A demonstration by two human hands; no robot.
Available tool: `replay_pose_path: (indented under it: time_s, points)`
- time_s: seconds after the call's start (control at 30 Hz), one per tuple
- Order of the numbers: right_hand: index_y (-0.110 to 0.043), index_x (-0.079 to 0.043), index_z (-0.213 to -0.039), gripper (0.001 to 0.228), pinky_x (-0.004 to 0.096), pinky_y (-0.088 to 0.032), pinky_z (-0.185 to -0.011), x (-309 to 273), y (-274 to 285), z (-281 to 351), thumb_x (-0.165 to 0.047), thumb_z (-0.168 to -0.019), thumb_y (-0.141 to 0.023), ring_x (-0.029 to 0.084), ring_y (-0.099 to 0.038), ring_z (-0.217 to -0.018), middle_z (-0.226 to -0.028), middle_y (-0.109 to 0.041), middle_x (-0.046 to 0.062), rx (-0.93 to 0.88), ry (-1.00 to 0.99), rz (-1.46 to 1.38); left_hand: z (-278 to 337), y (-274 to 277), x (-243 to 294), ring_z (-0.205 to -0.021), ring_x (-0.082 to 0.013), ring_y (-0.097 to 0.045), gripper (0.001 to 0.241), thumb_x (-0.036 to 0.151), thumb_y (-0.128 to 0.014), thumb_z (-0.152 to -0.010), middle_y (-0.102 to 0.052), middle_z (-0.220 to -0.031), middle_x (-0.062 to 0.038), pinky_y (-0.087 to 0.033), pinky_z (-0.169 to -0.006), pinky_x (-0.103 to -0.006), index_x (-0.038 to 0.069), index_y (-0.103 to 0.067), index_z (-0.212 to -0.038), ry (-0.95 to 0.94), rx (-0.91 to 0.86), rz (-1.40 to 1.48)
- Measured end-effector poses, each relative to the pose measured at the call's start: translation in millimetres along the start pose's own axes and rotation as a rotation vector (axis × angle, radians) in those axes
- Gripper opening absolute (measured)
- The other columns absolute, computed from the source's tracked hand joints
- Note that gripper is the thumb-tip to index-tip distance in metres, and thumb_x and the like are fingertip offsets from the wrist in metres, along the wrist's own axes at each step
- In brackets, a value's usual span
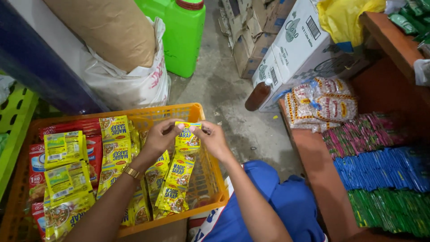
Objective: Sorting and organizing small food packets from a basket onto shelves in a store environment.
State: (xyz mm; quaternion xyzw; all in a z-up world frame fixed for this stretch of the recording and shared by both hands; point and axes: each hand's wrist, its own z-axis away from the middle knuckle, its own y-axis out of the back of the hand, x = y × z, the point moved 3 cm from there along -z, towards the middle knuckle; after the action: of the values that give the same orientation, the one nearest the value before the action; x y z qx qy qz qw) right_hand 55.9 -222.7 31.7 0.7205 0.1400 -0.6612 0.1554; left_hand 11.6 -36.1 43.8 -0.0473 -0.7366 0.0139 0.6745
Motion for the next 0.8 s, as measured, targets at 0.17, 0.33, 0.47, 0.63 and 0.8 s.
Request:
replay_pose_path:
  time_s: [0.17,0.33,0.47,0.63,0.8]
  points:
    - [-0.072,0.001,-0.106,0.019,0.025,-0.051,-0.075,-14.6,-1.7,4.4,-0.017,-0.098,-0.071,0.005,-0.062,-0.084,-0.091,-0.071,-0.002,-0.03,0.03,0.041,-2.9,5.5,-11.7,-0.095,-0.0067,-0.064,0.026,0.022,-0.066,-0.1,-0.073,-0.102,-0.002,-0.052,-0.086,-0.0246,-0.001,-0.07,-0.112,0.003,0.031,-0.03]
    - [-0.073,0.0,-0.104,0.019,0.024,-0.052,-0.079,1.2,-0.3,0.3,-0.018,-0.1,-0.07,0.004,-0.064,-0.087,-0.093,-0.073,-0.003,-0.017,0.074,0.093,-0.6,2.6,-14.0,-0.089,-0.0073,-0.064,0.026,0.022,-0.068,-0.099,-0.074,-0.098,-0.002,-0.053,-0.08,-0.0259,-0.002,-0.07,-0.109,0.048,0.011,-0.026]
    - [-0.076,0.0,-0.103,0.018,0.024,-0.052,-0.073,15.9,7.8,-5.5,-0.016,-0.098,-0.072,0.005,-0.063,-0.082,-0.09,-0.074,-0.001,0.133,0.082,0.097,3.1,-6.3,0.7,-0.091,-0.0068,-0.065,0.031,0.024,-0.067,-0.099,-0.074,-0.103,-0.002,-0.054,-0.08,-0.0261,0.0,-0.07,-0.117,0.114,-0.087,-0.024]
    - [-0.075,-0.001,-0.102,0.016,0.024,-0.053,-0.073,0.6,16.9,-5.0,-0.015,-0.098,-0.071,0.005,-0.064,-0.082,-0.09,-0.074,-0.001,0.247,0.105,-0.013,9.8,-17.2,20.4,-0.1,-0.0079,-0.067,0.04,0.023,-0.069,-0.094,-0.075,-0.114,-0.003,-0.054,-0.088,-0.0274,0.0,-0.067,-0.127,0.192,-0.25,-0.034]
    - [-0.074,0.001,-0.1,0.015,0.024,-0.053,-0.076,-16.3,22.8,-1.6,-0.014,-0.1,-0.07,0.005,-0.063,-0.083,-0.09,-0.073,-0.001,0.322,0.144,-0.034,5.9,-14.3,-2.9,-0.106,-0.0102,-0.067,0.042,0.022,-0.07,-0.094,-0.075,-0.119,-0.004,-0.053,-0.095,-0.0297,-0.001,-0.065,-0.128,0.1,-0.323,-0.086]
